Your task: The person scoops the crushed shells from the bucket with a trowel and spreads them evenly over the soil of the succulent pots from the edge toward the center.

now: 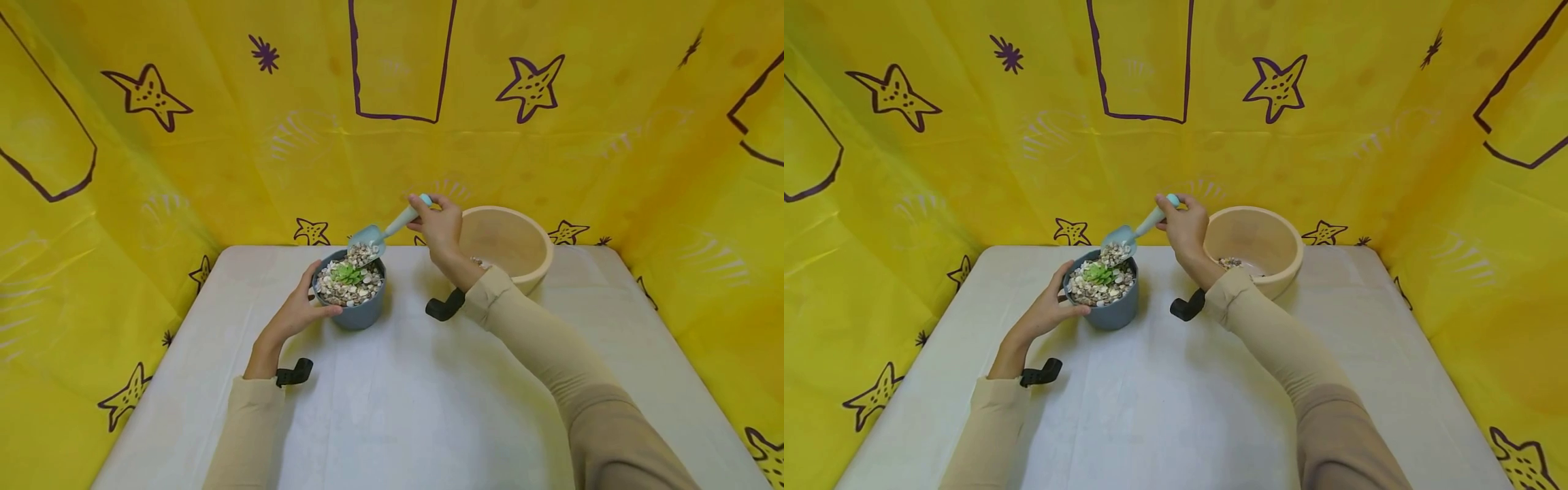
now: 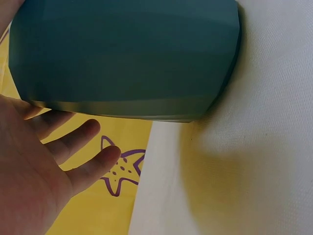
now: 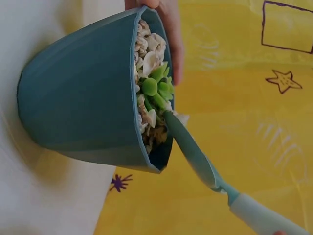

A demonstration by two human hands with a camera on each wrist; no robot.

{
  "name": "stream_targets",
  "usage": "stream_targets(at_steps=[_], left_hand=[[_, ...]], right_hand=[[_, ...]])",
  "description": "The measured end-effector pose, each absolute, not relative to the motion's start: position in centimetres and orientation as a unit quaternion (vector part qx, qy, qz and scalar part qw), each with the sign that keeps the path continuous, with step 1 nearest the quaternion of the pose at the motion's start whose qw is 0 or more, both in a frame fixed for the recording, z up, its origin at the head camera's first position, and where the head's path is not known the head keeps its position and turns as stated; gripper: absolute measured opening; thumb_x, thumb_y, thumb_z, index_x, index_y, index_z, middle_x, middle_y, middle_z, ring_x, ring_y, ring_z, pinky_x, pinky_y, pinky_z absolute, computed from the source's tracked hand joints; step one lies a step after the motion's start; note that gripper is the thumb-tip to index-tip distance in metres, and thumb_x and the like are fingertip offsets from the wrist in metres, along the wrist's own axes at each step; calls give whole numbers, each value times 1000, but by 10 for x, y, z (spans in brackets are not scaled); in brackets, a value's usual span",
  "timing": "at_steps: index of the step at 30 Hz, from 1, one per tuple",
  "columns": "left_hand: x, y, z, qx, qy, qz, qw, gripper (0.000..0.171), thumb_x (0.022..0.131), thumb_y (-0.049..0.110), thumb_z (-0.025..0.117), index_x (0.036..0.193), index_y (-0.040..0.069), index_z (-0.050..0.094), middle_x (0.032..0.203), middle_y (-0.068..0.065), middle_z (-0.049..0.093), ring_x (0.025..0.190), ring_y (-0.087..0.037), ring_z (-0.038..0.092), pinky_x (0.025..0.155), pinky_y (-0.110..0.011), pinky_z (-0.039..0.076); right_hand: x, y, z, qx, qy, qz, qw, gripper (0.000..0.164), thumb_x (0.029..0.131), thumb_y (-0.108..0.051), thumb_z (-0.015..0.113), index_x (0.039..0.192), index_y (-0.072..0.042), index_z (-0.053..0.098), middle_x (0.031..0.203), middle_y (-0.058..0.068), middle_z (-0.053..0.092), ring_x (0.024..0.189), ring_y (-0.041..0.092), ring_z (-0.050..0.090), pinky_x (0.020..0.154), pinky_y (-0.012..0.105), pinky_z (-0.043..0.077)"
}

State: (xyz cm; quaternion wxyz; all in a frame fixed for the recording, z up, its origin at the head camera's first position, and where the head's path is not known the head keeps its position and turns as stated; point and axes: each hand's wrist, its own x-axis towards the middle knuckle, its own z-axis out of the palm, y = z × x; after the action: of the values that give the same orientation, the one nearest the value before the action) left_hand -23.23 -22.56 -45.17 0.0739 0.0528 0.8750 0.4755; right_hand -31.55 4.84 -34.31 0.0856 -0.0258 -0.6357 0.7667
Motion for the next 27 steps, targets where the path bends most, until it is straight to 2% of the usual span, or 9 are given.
stream_targets(at_steps=[10, 16, 27], left_hand=[[-233, -227, -454, 58, 874, 477, 70, 113, 78, 39, 81, 158, 24, 3, 164, -16, 8, 140, -51, 28, 109, -67, 30], [-234, -227, -454, 57, 872, 481, 73, 112, 78, 40, 81, 158, 27, 3, 164, -14, 9, 140, -50, 29, 109, -66, 30], [-234, -228, -452, 54, 874, 476, 78, 113, 77, 42, 81, 158, 25, 3, 164, -14, 10, 141, -51, 27, 109, -67, 31]], right_hand=[[-312, 40, -344, 9, -647, 755, 107, 42, 87, -22, 74, 117, 5, 63, 106, 27, 71, 65, 17, 71, 65, 29, 60], [-314, 41, -342, -11, -643, 758, 104, 43, 85, -23, 75, 117, 4, 64, 101, 21, 74, 63, 15, 71, 64, 28, 60], [-313, 42, -336, -21, -631, 770, 95, 31, 87, -21, 73, 110, 0, 66, 105, 19, 73, 63, 14, 71, 67, 32, 61]])
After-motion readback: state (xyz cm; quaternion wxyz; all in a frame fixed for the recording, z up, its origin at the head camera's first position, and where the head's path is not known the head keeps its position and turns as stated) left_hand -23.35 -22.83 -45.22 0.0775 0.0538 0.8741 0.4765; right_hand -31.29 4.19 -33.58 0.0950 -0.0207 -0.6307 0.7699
